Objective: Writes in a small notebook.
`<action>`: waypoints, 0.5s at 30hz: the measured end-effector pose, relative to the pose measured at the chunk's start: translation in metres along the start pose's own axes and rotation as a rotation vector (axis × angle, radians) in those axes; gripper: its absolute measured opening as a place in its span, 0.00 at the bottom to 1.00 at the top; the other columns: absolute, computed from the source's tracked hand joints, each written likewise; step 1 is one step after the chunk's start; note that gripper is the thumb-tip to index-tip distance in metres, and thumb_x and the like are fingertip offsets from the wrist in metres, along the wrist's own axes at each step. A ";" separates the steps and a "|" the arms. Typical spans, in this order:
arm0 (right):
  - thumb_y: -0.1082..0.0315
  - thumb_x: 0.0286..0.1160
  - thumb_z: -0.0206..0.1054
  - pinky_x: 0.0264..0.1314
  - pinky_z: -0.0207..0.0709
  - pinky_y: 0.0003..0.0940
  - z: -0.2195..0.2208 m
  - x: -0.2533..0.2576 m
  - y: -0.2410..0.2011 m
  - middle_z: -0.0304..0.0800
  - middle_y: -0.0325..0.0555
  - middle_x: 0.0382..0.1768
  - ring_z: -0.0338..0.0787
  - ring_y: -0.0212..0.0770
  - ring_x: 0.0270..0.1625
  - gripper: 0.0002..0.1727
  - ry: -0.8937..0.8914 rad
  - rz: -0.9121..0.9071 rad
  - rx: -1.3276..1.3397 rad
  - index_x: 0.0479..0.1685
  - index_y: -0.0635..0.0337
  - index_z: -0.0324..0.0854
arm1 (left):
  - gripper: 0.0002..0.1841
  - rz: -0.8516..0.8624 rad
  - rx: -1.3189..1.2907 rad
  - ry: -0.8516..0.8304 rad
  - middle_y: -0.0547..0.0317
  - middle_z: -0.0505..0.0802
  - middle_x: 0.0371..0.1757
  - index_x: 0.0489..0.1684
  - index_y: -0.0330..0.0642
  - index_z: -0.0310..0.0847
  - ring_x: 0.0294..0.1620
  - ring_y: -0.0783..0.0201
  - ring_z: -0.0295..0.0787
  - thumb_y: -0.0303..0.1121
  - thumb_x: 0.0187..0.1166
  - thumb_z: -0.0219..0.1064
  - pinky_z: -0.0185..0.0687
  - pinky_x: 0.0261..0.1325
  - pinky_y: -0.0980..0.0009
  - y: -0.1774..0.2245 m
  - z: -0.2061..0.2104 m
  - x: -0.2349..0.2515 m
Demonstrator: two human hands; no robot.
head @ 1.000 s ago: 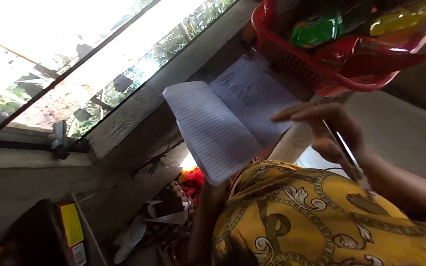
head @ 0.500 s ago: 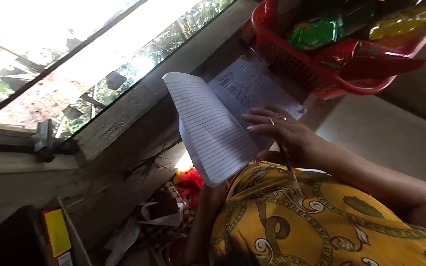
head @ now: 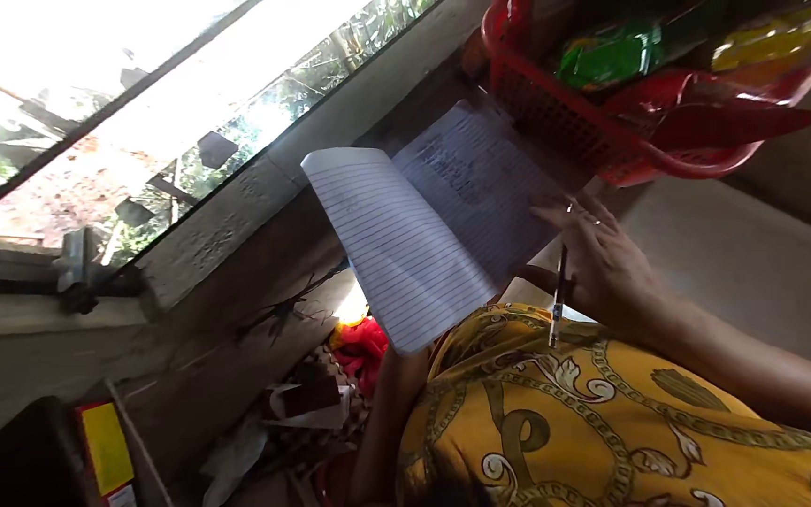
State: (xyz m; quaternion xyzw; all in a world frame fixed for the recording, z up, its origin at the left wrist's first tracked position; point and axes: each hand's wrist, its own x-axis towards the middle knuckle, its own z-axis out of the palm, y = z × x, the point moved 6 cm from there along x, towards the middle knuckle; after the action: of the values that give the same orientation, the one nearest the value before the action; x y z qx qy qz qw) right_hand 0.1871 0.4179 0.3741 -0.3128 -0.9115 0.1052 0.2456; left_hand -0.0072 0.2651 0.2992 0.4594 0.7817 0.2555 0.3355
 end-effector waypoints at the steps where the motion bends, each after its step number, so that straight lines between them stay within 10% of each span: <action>1: 0.43 0.79 0.65 0.87 0.61 0.60 0.002 0.002 -0.001 0.84 0.64 0.71 0.78 0.60 0.80 0.38 0.005 -0.004 0.008 0.71 0.72 0.75 | 0.16 -0.016 0.052 0.000 0.32 0.90 0.58 0.61 0.19 0.81 0.64 0.55 0.87 0.24 0.82 0.61 0.76 0.70 0.63 0.007 -0.003 0.000; 9: 0.53 0.79 0.67 0.90 0.57 0.54 0.010 0.001 -0.003 0.82 0.59 0.75 0.74 0.55 0.85 0.33 0.000 0.007 0.143 0.74 0.69 0.73 | 0.15 -0.029 -0.052 -0.032 0.36 0.91 0.54 0.60 0.20 0.81 0.58 0.60 0.87 0.24 0.83 0.60 0.78 0.65 0.65 -0.004 0.002 0.003; 15: 0.75 0.76 0.65 0.69 0.81 0.25 0.017 0.016 -0.025 0.82 0.53 0.73 0.85 0.34 0.72 0.21 -0.007 -0.072 0.525 0.69 0.63 0.76 | 0.14 0.065 -0.127 0.080 0.41 0.90 0.53 0.57 0.19 0.81 0.58 0.70 0.85 0.22 0.81 0.59 0.75 0.66 0.77 0.010 -0.006 -0.003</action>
State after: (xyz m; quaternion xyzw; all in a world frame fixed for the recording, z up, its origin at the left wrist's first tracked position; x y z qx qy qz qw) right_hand 0.1543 0.4072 0.3742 -0.2055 -0.8643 0.3306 0.3187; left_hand -0.0050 0.2663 0.3108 0.4519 0.7613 0.3334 0.3241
